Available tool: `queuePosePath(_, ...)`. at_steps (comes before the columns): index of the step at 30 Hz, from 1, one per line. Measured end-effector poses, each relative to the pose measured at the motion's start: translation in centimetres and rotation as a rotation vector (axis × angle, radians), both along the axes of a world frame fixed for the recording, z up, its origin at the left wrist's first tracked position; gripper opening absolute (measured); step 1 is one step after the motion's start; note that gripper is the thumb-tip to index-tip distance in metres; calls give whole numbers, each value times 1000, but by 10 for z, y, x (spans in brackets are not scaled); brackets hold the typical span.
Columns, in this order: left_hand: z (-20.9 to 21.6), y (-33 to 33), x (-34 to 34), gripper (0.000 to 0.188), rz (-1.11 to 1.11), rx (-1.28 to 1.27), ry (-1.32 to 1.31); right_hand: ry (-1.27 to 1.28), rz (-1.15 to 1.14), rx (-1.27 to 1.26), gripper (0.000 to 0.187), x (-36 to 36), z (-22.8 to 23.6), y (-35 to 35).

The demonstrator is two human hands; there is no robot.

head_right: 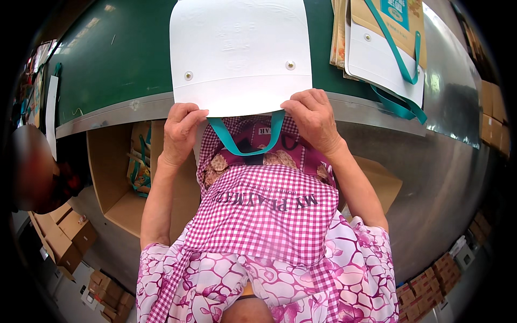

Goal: The person folds and assembles paper gift bags by hand at a production workstation, creasing edges and checking the bag structure before placing them into a cardboard box.

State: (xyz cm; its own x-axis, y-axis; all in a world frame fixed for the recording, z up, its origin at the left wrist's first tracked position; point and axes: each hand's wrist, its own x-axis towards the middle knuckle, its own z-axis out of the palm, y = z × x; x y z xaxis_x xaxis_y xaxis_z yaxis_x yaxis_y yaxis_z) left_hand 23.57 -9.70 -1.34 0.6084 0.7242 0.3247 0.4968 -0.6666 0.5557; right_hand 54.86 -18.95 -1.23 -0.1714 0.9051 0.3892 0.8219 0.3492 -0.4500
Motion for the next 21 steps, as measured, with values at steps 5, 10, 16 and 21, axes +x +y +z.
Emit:
queuePosePath(5, 17, 8, 14, 8, 94, -178, 96, 152, -107, -186, 10, -4, 11, 12)
queuePosePath(10, 16, 9, 27, 18, 225, -185, 192, 120, -165, -348, 8, -8, 19, 21)
queuePosePath(16, 14, 9, 38, 40, 220, -20, 303, 77, -206, -403, 10, -10, 22, 24)
queuePosePath(21, 14, 10, 46, 56, 222, 40, 393, 63, -255, -396, 15, -13, 17, 23)
